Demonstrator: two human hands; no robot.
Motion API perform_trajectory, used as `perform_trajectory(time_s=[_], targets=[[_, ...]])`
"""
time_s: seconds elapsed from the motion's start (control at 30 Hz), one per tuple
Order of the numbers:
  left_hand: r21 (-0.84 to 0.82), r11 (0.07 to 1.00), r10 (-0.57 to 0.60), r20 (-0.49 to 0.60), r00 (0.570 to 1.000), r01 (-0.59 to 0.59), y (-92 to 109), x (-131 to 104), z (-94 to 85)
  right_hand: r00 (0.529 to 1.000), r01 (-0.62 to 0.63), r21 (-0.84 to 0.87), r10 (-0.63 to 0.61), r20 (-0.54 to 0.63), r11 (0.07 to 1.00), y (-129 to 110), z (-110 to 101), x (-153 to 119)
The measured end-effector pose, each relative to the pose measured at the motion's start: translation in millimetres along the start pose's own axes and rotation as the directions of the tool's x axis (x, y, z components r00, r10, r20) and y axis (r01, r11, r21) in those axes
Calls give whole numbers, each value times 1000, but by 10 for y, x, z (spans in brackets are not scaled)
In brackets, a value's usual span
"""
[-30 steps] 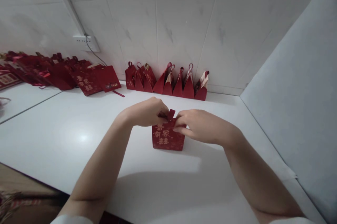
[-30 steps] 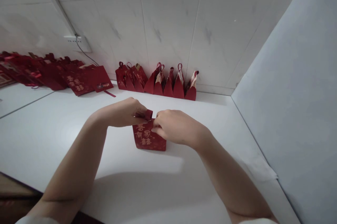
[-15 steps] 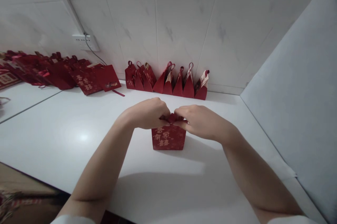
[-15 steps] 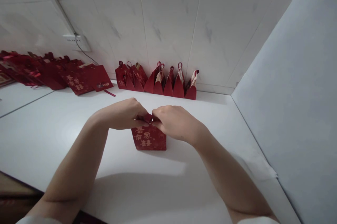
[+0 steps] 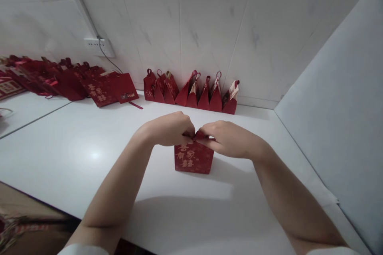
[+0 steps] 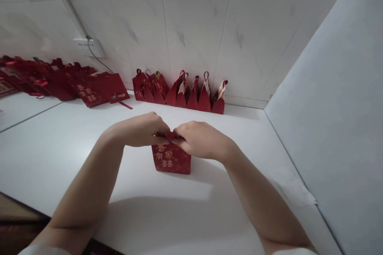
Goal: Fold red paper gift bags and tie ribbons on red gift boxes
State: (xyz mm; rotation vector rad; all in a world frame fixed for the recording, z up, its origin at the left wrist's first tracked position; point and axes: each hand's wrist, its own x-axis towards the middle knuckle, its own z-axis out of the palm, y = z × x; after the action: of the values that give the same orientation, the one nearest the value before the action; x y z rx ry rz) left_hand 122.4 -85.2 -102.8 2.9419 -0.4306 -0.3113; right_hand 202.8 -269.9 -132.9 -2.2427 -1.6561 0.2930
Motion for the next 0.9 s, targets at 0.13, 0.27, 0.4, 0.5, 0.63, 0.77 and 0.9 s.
perform_trajectory(time_s=[0.13,0.27,0.4,0.5,0.63,0.77,0.9], targets=[[1,1000,-5,-21,1000,5,11,-8,1,999,-50,84,51,-10,995,19,-3,26],[0,1000,-7,-24,1000,7,15,-8,5,997,-77,211,77,4,975,56,-2,63],[-2,1000,0,-28,1000,0,21,-8,-2,995,-86,198,94,-30,976,48,21,84],[-6,1000,2,-19,1000,-2,29,-6,-11,993,-77,121,86,-75,990,15,42,86],[-1,1000,-5,-25,1000,5,28,1,-10,993,-43,64,50,-106,997,-4,51,73],[-17,1000,-25,-22,999,24,19,-3,1,995,-25,78,33,-96,997,10,46,43],[-27,999,-18,-18,1000,17,10,-5,2,996,-35,80,42,-82,996,20,57,51]])
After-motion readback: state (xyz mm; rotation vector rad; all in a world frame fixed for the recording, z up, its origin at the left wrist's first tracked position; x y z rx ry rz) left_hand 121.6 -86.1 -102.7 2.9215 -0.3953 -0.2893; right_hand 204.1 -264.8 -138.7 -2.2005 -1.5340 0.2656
